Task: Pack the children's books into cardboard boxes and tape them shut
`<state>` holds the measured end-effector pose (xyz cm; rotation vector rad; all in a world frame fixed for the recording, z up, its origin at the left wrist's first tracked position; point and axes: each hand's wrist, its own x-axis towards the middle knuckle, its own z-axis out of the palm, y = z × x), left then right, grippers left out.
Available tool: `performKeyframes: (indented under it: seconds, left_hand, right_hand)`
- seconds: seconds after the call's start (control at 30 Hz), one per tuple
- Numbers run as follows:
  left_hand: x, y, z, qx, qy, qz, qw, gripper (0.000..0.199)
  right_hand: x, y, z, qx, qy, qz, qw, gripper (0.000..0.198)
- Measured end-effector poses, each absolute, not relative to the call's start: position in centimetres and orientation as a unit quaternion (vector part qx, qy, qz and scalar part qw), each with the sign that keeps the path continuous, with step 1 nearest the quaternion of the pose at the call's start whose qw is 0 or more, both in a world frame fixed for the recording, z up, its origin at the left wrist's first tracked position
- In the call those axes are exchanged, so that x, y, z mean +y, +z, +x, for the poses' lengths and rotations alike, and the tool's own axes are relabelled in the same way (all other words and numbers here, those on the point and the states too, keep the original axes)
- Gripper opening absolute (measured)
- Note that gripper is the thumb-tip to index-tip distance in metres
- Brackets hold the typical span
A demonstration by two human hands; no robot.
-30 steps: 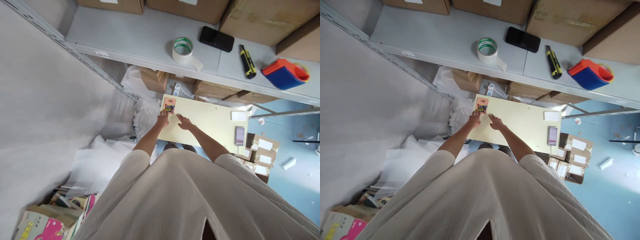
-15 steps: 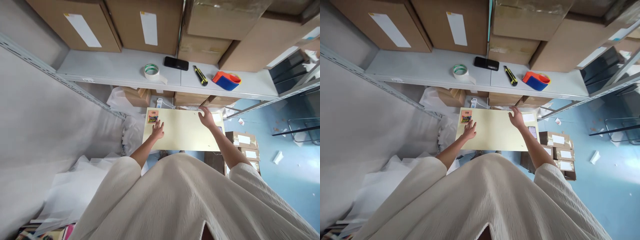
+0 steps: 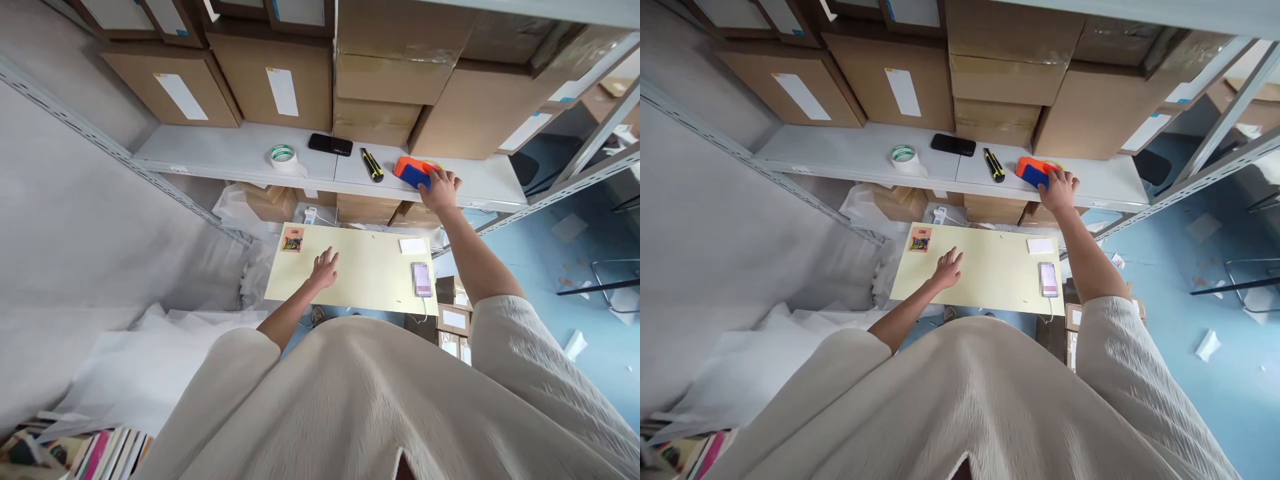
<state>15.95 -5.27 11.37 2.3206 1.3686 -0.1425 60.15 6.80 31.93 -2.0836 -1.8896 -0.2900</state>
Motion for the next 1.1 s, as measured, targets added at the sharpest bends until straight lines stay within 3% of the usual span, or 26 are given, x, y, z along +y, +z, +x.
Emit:
performKeyframes:
  seconds: [0.2,0.43,0.6,0.77,0.9,1.1]
  left_hand:
    - [-7.5,11.4,18.8,0.507,-0.065,0.83,0.222,0.079]
    - [-9.3,11.0,21.7,0.489,-0.083,0.838,0.228,0.075]
    - [-9.1,10.7,23.6,0.47,-0.099,0.844,0.239,0.072]
    - [-9.1,10.5,24.5,0.456,-0.112,0.848,0.245,0.071]
    - [-9.9,10.5,24.0,0.447,-0.128,0.849,0.251,0.069]
    - [-11.3,10.2,22.4,0.453,-0.159,0.84,0.253,0.071]
  right_hand:
    - [6.0,31.4,60.8,-0.679,-0.109,-0.715,0.13,0.057]
    - [-1.1,29.0,59.5,-0.685,-0.068,-0.693,0.216,0.049]
    - [-8.8,23.4,56.1,-0.669,0.013,-0.711,0.217,0.041]
    - [-13.7,15.9,53.4,-0.592,0.137,-0.779,0.152,0.029]
    - [-15.9,10.8,52.8,-0.529,0.208,-0.817,0.098,0.03]
    - [-17.8,6.6,52.5,-0.5,0.224,-0.828,0.118,0.034]
